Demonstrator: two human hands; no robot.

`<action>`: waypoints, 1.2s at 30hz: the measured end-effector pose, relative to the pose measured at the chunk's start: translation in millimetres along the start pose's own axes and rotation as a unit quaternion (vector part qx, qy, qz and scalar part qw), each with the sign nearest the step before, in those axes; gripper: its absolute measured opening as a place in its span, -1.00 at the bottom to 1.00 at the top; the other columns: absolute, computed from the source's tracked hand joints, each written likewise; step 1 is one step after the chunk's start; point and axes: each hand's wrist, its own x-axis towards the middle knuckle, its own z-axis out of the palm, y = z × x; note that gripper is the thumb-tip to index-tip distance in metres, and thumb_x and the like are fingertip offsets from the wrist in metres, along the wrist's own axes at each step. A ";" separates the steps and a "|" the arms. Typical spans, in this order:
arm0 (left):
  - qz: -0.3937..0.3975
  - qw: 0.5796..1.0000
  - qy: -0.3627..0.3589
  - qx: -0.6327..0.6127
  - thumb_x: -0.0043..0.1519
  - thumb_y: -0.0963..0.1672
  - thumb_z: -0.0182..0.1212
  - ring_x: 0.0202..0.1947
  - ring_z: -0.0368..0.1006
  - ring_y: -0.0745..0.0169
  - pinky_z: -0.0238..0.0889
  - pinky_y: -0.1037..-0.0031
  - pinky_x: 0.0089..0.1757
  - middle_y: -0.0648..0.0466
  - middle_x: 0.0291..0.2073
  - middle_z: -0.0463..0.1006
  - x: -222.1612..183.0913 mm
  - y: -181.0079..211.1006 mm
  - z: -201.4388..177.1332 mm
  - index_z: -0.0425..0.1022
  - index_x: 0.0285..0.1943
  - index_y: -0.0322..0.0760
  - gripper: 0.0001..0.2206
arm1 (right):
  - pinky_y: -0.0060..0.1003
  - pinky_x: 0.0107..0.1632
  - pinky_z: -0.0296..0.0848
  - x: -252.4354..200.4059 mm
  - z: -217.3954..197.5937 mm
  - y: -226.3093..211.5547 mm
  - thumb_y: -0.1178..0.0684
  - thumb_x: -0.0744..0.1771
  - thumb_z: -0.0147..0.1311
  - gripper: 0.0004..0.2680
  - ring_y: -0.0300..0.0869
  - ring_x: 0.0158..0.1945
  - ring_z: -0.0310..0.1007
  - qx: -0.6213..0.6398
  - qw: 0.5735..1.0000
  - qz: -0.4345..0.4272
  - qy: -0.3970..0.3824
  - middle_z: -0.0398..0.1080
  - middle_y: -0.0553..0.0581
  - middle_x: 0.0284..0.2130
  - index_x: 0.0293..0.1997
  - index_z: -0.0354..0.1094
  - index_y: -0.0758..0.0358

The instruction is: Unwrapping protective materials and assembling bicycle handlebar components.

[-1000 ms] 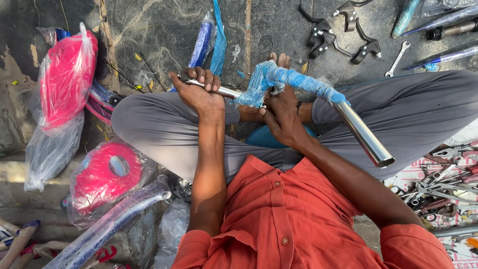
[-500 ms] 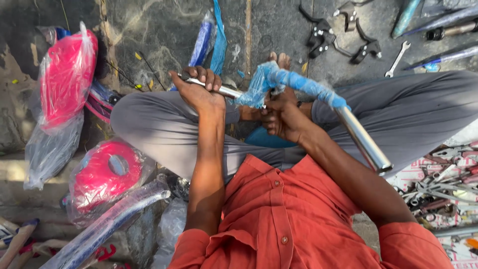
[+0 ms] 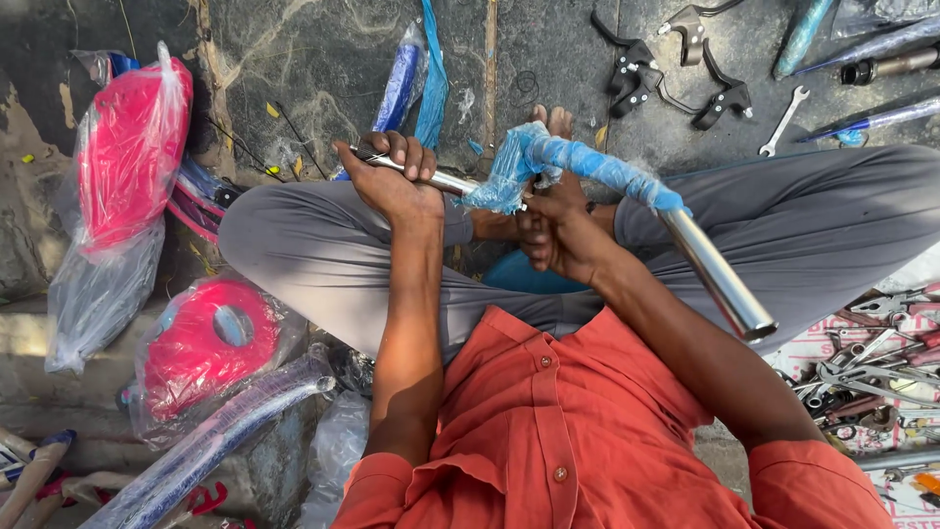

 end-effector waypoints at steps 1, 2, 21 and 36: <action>0.001 1.000 0.003 0.001 0.43 0.18 -0.29 -0.77 0.06 0.33 -0.07 0.47 -0.68 0.14 -0.71 0.21 0.0 2.6 -1.2 0.31 -0.49 -0.22 -0.42 | -0.27 -0.52 0.37 -4.1 20.4 -2.6 -0.10 0.53 -0.01 -0.71 -0.22 -0.59 0.29 0.001 1.000 0.003 0.000 0.23 0.01 -0.60 -0.24 0.32 0.31; 0.003 1.000 0.009 -0.002 0.43 0.17 -0.30 -0.78 0.06 0.33 -0.07 0.47 -0.68 0.14 -0.71 0.21 0.0 4.8 -2.4 0.31 -0.49 -0.22 -0.41 | -0.23 -0.46 0.45 -8.3 40.5 -5.6 -0.10 0.47 -0.06 -0.73 -0.19 -0.53 0.38 -0.178 0.978 -0.062 0.095 0.30 0.05 -0.56 -0.23 0.33 0.32; 0.007 1.000 0.014 -0.008 0.43 0.17 -0.31 -0.78 0.08 0.34 -0.08 0.48 -0.68 0.14 -0.72 0.23 -0.1 -0.2 -2.7 0.31 -0.51 -0.21 -0.41 | -0.20 -0.31 0.55 -9.5 49.9 3.2 0.03 0.40 0.00 -0.80 -0.06 -0.36 0.48 -0.493 0.810 -0.296 0.115 0.34 0.21 -0.38 -0.14 0.27 0.46; 0.006 1.000 0.016 -0.020 0.41 0.20 -0.30 -0.80 0.09 0.34 -0.06 0.48 -0.70 0.13 -0.72 0.24 1.7 0.2 -4.7 0.33 -0.49 -0.22 -0.40 | -0.26 -0.34 0.57 -8.9 47.6 1.6 0.00 0.42 -0.10 -0.79 -0.12 -0.36 0.53 -0.448 0.844 -0.273 0.112 0.40 0.15 -0.42 -0.16 0.31 0.39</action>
